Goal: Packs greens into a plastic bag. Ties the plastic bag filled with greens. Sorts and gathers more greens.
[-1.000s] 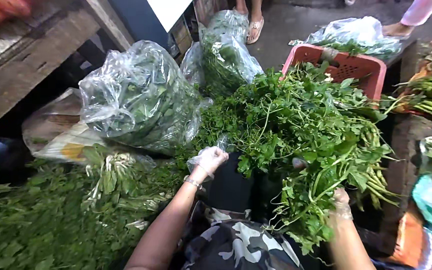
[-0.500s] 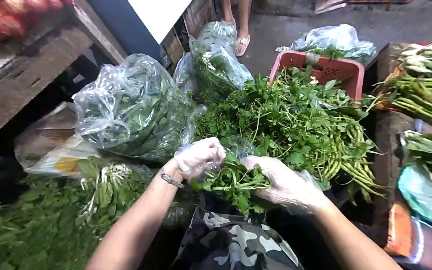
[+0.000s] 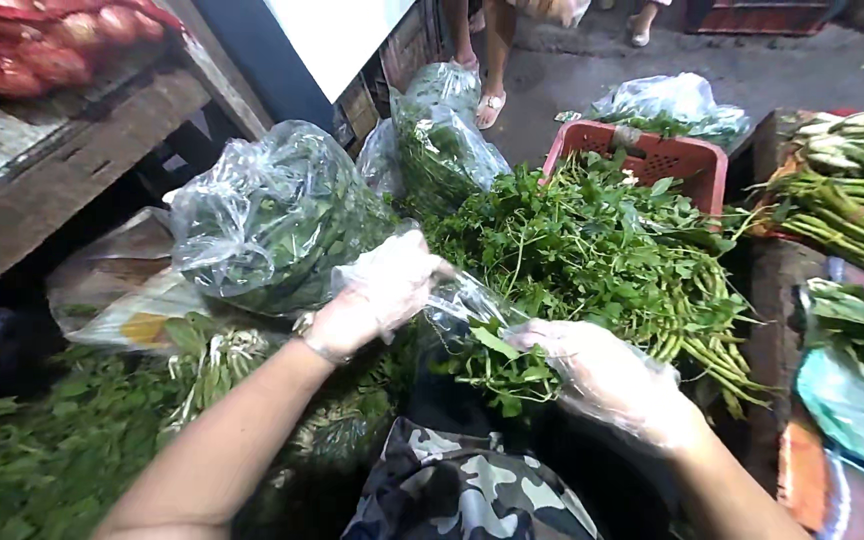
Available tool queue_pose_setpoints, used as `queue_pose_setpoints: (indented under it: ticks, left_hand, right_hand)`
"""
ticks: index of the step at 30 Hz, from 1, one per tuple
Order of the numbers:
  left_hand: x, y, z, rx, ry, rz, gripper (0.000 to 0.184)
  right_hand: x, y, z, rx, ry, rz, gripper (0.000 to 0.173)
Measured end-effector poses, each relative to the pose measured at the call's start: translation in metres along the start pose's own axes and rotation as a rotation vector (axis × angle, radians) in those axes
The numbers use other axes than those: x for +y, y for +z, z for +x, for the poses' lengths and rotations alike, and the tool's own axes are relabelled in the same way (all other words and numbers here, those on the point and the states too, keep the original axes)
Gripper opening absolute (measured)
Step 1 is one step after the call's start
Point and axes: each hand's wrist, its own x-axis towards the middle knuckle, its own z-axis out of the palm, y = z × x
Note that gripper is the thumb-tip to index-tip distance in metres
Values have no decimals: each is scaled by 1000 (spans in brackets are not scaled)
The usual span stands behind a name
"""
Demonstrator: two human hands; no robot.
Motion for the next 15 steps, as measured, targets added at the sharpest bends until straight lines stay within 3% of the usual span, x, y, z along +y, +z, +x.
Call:
queue_pose_setpoints:
  ticks: [2,4,6,8,12,15]
  left_hand:
    - [3,5,9,92,42,34,27]
    - [8,8,15,112,60,26,39]
    - [18,13,18,65,37,14,58]
    - [33,16,21,-24,33,-46,70]
    - [33,7,17,-186,113,-537,82]
    - [33,5,18,-159,78,-546,79]
  right_hand:
    - [1,-2,-8,49,74,274,42]
    - [-9,-13,-23,205,379,665,49]
    - [-26,-26,-30,428,738,847,45]
    - [-27,-26,-21,590,849,983,36]
    - [-9,-12,4,327,892,1075,42]
    - [-4,3,20,166,995,924,47]
